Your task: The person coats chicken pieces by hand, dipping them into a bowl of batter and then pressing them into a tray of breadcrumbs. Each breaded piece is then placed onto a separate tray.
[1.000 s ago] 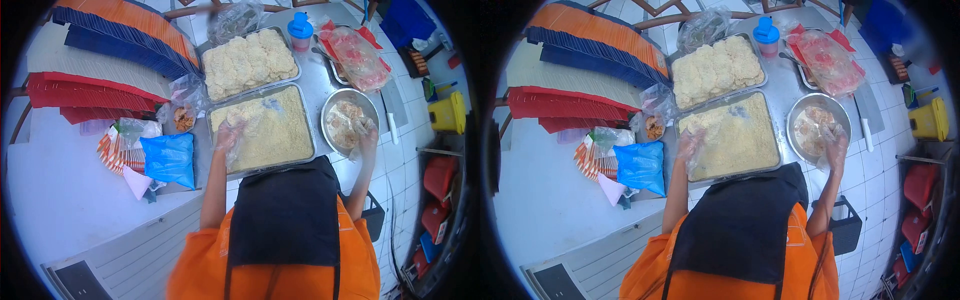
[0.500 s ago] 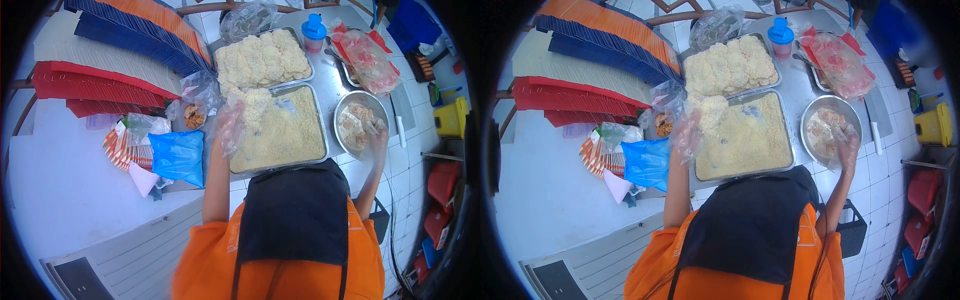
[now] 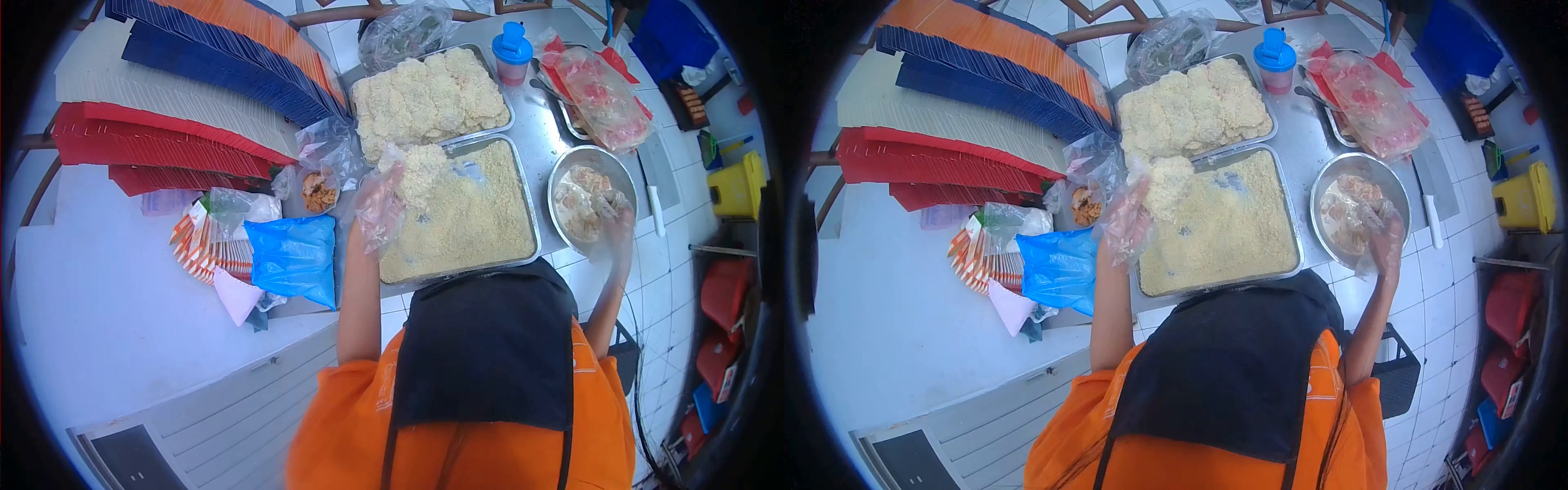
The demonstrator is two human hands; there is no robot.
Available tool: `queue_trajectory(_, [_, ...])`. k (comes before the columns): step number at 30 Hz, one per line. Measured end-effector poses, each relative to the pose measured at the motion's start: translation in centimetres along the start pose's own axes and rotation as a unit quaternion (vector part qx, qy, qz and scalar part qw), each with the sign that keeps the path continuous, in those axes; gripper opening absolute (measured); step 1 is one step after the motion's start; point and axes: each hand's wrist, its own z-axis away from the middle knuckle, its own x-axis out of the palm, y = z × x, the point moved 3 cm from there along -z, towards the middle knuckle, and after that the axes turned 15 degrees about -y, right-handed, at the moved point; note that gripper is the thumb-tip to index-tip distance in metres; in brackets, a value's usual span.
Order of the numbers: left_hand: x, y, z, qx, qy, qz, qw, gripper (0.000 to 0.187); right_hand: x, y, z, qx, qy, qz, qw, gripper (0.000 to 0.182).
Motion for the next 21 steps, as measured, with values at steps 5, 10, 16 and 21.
queue_trajectory(5, [-2.6,-1.4,-1.1,-0.180,0.112,-0.379,0.901,0.041,-0.2,0.3,-0.3,0.004,0.006,0.027,1.000,0.024])
queue_trajectory(10, [-1.4,-7.4,-1.7,0.078,0.151,-0.520,0.837,0.035,0.3,-0.1,-0.2,0.017,-0.012,0.027,0.999,0.024])
queue_trajectory(16, [0.5,-16.5,-2.9,-0.008,-0.060,-0.801,0.595,0.064,0.0,-0.1,-0.2,0.032,-0.014,0.072,0.997,0.026])
queue_trajectory(21, [-1.2,-11.5,0.6,0.019,0.015,-0.738,0.675,0.106,-0.7,1.1,-0.2,0.019,-0.020,0.048,0.998,0.025])
